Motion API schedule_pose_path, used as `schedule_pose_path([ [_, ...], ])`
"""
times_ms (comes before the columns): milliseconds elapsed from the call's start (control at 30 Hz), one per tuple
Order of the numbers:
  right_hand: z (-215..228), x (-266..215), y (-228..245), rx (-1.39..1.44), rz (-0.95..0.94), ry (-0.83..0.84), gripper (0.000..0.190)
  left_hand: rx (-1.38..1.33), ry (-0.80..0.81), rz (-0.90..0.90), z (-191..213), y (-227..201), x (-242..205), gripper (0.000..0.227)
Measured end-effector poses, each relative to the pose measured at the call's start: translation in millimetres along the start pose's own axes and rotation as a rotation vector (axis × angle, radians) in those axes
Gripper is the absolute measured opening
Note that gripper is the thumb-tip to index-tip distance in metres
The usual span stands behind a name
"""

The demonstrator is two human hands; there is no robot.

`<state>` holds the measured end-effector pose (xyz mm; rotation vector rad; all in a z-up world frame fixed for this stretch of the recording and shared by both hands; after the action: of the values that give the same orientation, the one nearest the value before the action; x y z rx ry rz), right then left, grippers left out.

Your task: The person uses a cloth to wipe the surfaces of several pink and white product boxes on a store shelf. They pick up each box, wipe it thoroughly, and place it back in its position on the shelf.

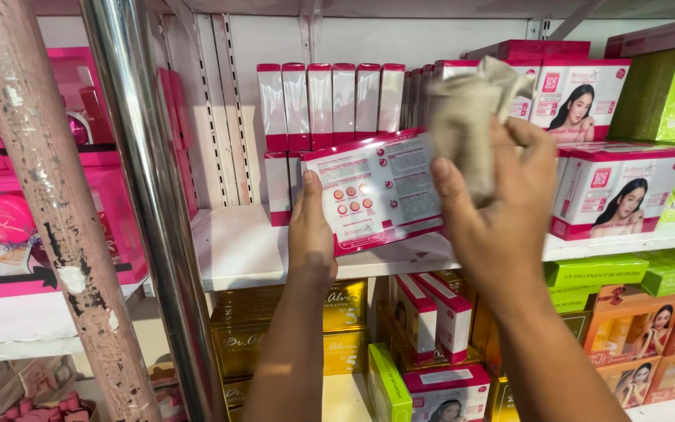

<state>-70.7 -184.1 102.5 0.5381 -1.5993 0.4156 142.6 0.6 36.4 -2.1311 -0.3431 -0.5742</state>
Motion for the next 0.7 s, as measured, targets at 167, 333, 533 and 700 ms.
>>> schedule_pose_path([
  [167, -72, -31, 44, -0.1, 0.09, 0.246, 0.067, 0.117, -0.018, -0.083, 12, 4, 4, 0.065],
  [333, -101, -35, 29, -0.25, 0.222, 0.251, 0.059, -0.044, 0.046, -0.191, 20, 15, 19, 0.05],
  [533, -91, -19, -10, -0.336, -0.022, 0.182, 0.052, -0.118, 0.026, -0.109, 1, -6, -3, 0.046],
  [700, -102, -49, 43, -0.255, 0.222, 0.218, 0.06, -0.047, 0.124, -0.246, 6, 2, 4, 0.044],
])
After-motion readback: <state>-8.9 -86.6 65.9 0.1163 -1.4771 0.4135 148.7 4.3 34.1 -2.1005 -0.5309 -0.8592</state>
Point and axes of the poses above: each hand's wrist, its own x-axis towards the middle knuckle, its own z-axis out of the back of the hand, y = z × x, the point moved 9 cm from there along x, towards the middle knuckle, and after that the axes turned 5 degrees about x, right-handed, at the moved point
